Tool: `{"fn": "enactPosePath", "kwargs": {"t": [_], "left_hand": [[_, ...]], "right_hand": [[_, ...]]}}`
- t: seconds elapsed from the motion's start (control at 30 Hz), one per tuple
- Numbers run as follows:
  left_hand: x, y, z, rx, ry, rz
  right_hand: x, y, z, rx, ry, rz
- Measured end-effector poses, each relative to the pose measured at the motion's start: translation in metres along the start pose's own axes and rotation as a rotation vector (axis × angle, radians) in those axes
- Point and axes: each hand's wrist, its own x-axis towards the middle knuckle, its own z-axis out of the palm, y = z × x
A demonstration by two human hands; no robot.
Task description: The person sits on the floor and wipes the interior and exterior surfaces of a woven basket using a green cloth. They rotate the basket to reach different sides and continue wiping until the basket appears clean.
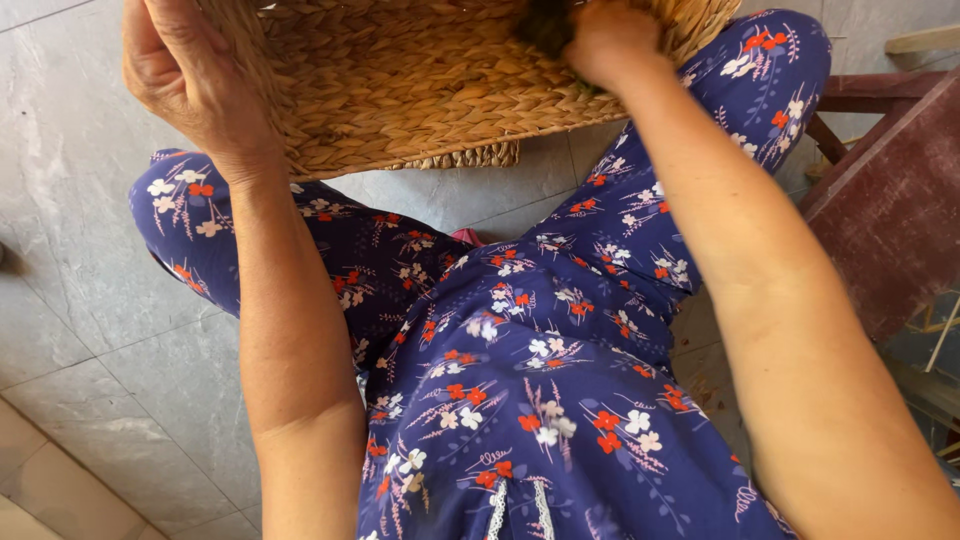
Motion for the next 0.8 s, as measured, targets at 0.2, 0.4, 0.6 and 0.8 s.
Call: {"fn": "enactPosePath", "kwargs": {"t": [0.2, 0.4, 0.6, 0.8], "left_hand": [[-0.007, -0.001, 0.014, -0.026, -0.018, 0.042], [-0.019, 0.006, 0.005, 0.014, 0.010, 0.027], [-0.024, 0.009, 0.003, 0.032, 0.025, -0.004], [-0.023, 0.008, 0.019, -0.125, -0.027, -0.016]], "right_hand": [[-0.034, 0.018, -0.012, -0.027, -0.013, -0.109], [-0.100, -0.096, -0.016, 0.291, -0.042, -0.411], [-0.129, -0.084, -0.032, 0.271, 0.086, -0.666], [-0.140, 0.027, -0.049, -0.115, 0.080, -0.326]]}}
